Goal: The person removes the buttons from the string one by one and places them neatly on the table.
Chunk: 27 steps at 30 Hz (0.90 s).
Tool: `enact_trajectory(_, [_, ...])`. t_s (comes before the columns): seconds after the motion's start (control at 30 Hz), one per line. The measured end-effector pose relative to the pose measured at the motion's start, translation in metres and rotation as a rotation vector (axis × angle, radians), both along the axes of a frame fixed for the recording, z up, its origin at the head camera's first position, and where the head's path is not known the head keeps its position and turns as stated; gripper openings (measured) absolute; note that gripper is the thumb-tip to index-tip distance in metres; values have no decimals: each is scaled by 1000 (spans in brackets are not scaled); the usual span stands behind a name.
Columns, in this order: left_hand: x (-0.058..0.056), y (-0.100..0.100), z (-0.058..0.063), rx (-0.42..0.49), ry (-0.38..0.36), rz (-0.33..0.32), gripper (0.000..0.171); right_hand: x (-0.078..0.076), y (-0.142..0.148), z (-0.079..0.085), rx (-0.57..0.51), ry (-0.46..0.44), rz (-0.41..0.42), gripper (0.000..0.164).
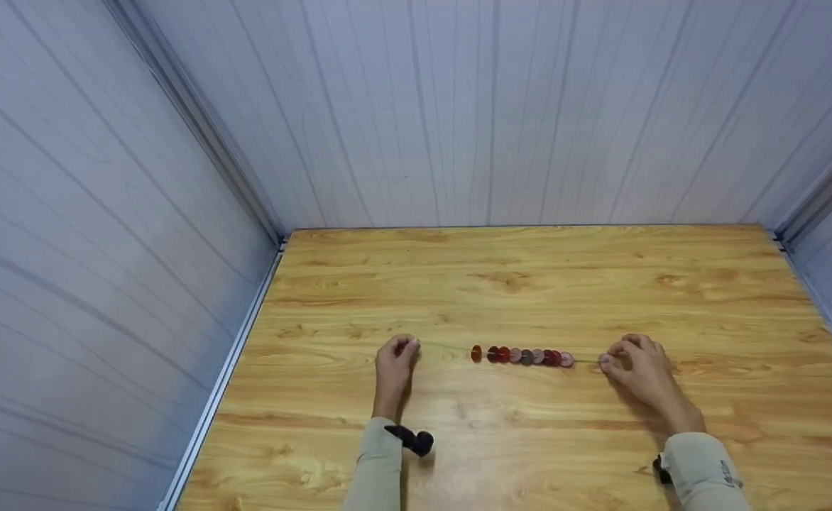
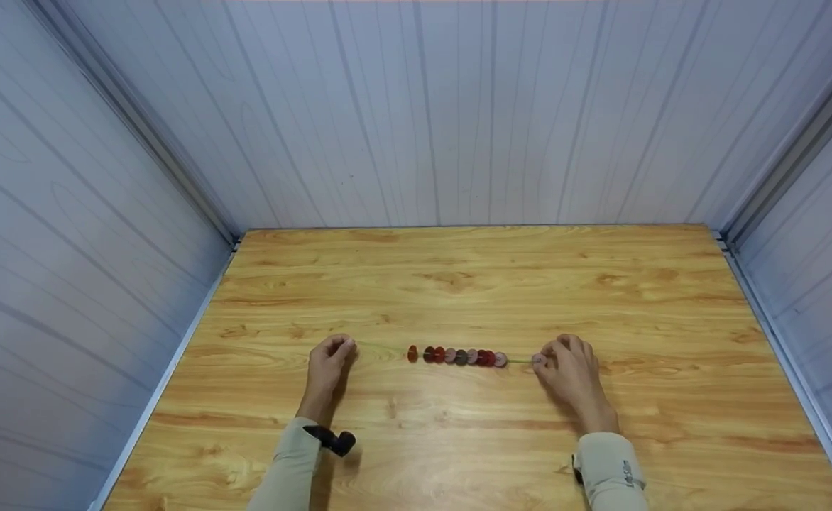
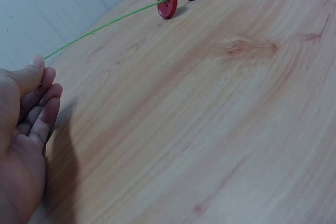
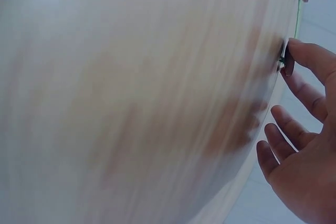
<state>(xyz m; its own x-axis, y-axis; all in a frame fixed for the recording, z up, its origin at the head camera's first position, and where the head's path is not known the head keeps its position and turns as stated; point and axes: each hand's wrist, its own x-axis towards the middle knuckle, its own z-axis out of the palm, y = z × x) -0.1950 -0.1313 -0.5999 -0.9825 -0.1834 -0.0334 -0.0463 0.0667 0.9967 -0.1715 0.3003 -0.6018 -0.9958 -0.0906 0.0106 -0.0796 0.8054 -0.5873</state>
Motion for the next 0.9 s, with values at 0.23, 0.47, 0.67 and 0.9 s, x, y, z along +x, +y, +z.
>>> enact_trajectory(0.23, [0, 0, 1, 34, -2, 1, 14, 2, 5, 1, 2, -9, -4, 33])
enact_trajectory(0.47, [0, -1, -1, 39, 12, 1, 16, 4, 6, -1, -12, -2, -11, 35])
enact_trajectory(0.67, [-9, -2, -19, 49, 8, 23, 14, 5, 7, -2, 2, 7, -19, 33])
enact_trajectory(0.9, [-15, -2, -35, 10, 2, 65, 13, 5, 9, -2, -7, -3, -22, 33])
